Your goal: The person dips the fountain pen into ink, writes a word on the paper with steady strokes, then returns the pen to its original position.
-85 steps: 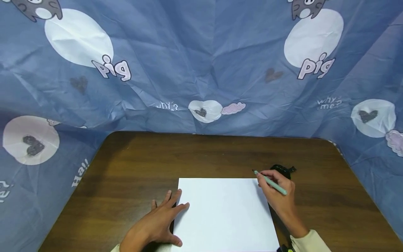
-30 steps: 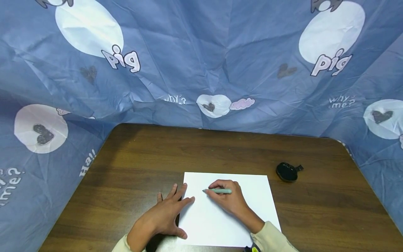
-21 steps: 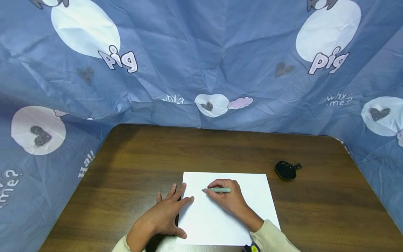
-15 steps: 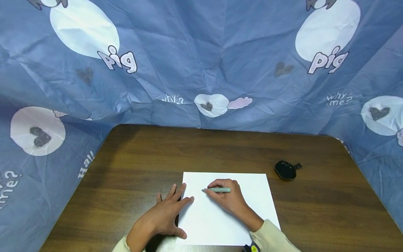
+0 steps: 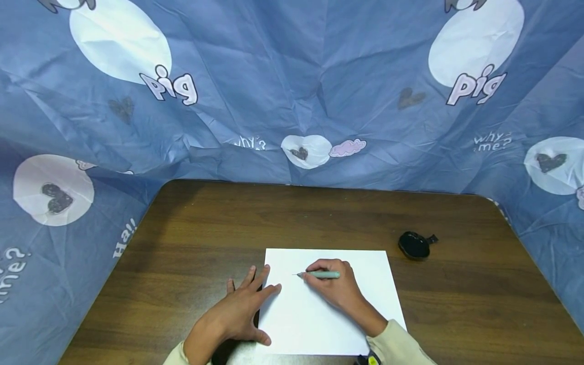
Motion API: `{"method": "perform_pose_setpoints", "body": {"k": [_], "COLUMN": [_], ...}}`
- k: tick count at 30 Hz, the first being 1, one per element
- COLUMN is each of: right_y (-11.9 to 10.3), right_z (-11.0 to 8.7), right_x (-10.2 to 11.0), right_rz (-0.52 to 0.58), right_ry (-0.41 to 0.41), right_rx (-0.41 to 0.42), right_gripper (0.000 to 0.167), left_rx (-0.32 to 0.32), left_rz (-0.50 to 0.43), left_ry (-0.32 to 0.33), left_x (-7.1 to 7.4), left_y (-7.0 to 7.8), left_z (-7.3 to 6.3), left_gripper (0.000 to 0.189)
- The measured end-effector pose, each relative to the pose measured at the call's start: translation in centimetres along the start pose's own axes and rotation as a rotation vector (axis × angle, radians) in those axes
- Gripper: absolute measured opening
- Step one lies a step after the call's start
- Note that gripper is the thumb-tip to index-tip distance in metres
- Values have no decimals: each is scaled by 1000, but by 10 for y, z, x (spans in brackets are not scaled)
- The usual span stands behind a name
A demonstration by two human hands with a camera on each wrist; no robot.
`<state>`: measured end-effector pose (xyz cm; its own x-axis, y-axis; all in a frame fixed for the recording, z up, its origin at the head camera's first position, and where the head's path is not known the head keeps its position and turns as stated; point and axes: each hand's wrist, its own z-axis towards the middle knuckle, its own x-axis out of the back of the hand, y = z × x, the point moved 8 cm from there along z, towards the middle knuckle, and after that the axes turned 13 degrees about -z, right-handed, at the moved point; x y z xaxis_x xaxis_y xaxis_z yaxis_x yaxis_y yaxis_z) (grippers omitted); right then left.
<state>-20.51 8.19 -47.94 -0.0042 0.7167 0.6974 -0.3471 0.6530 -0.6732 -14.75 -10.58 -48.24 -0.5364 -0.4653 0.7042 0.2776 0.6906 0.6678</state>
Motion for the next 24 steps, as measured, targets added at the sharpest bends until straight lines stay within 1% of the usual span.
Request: {"method": "perform_pose_setpoints", "body": {"k": [6,16,24], "right_y": [8,25,45], "right_z": [-3,-10,-21], "right_x": [5,18,39], "right_rz": [18,31,0], "right_ry": [-9,0,9], "right_rx": [-45,-121,-183], "right_gripper": [5,7,6], "left_rx": [-1,18,11], "left_rz": [5,10,-2], "left_ry": [5,5,5], "left_x": [0,-1,-1], "left_y": [1,-2,-1], "left_z": [-1,2,2], "left_gripper": [103,102,102]}}
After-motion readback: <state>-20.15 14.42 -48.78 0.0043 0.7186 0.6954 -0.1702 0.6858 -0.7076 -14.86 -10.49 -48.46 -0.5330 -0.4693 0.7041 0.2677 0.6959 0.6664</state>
